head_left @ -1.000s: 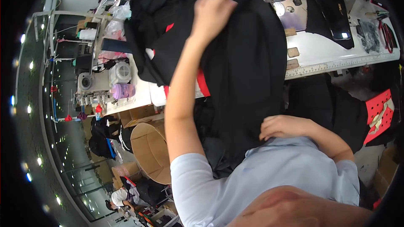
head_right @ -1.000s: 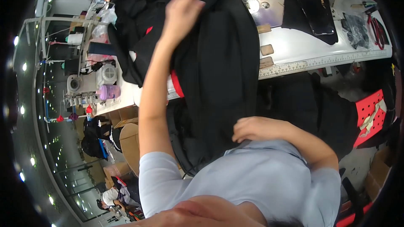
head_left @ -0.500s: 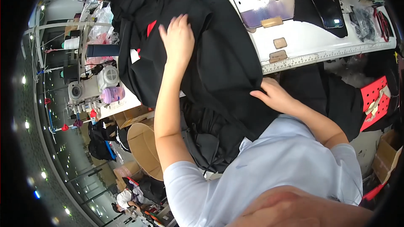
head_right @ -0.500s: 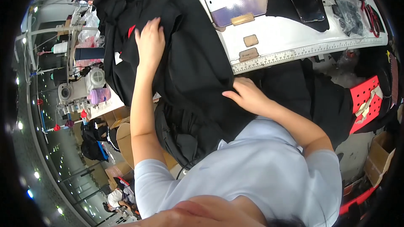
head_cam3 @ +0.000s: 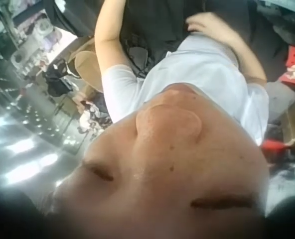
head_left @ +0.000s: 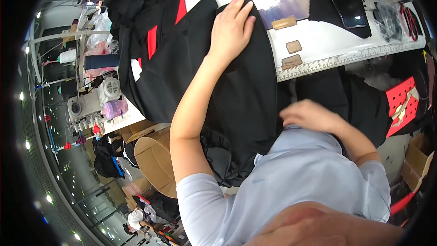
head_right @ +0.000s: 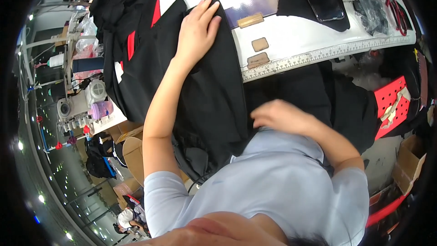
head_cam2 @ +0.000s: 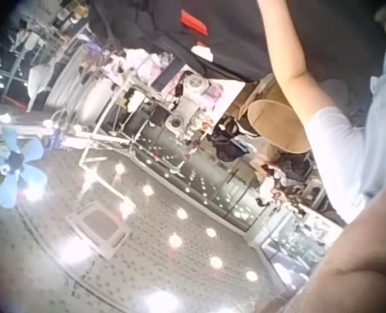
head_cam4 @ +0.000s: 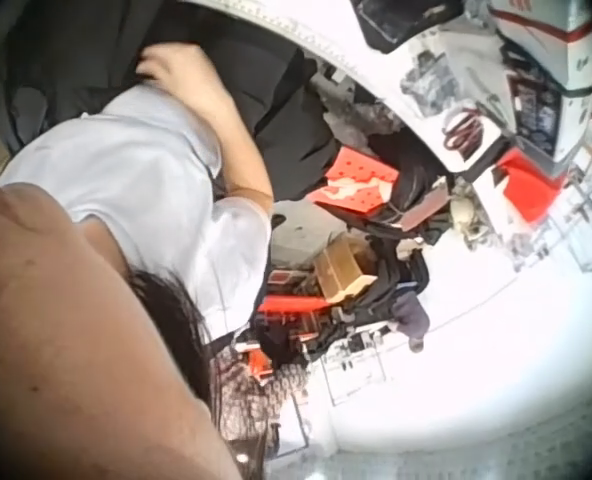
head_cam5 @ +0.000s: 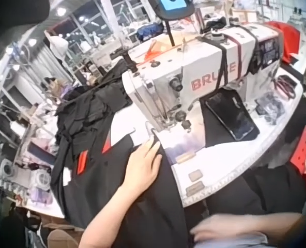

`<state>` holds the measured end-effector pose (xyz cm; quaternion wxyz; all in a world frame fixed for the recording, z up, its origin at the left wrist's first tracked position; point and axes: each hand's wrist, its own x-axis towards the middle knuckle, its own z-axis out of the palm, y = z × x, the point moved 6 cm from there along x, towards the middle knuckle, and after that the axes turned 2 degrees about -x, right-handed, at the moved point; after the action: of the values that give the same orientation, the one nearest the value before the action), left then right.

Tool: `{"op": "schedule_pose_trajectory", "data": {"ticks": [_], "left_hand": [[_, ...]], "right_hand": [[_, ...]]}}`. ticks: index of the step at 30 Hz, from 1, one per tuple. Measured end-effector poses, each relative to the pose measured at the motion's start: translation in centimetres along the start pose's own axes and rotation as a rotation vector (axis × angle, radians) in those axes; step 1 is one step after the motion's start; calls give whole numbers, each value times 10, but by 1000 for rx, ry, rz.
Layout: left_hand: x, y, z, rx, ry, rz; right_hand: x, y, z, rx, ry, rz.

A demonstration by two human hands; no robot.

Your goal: Sewing labels onto black fabric items using an industrial sewing machine.

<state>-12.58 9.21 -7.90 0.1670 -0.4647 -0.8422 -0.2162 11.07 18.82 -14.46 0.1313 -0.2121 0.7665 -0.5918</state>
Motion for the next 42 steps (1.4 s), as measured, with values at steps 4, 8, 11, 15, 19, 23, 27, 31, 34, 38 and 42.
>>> {"op": "schedule_pose_trajectory", "data": {"ticks": [4, 8, 11, 15, 19, 23, 27, 31, 34, 38, 42], "left_hand": [[11, -12, -4, -63, 86, 49], [29, -5, 9, -146, 161, 93], [50, -11, 24, -78, -28, 4], [58, -26, 25, 11, 60, 90], [63, -26, 28, 53, 68, 128], [64, -17, 32, 161, 51, 109], [70, -13, 34, 245, 51, 143], [60, -15, 38, 541, -19, 224], [56, -23, 32, 287, 54, 103], [60, -22, 32, 202, 15, 32], [60, -22, 29, 212, -60, -17]], "right_hand": [[31, -44, -79, -373, 427, -161], [77, -52, -91, -768, 529, -291], [89, -35, -100, -889, 517, -224], [94, -32, -112, -887, 560, -214], [94, -33, -117, -897, 599, -173], [89, -34, -121, -891, 614, -152], [84, -31, -124, -878, 638, -155], [79, -26, -120, -845, 642, -226], [35, -31, -164, -794, 899, -204], [-56, -36, -245, -1186, 1373, 53], [-73, -16, -277, -1431, 1215, 327]]}}
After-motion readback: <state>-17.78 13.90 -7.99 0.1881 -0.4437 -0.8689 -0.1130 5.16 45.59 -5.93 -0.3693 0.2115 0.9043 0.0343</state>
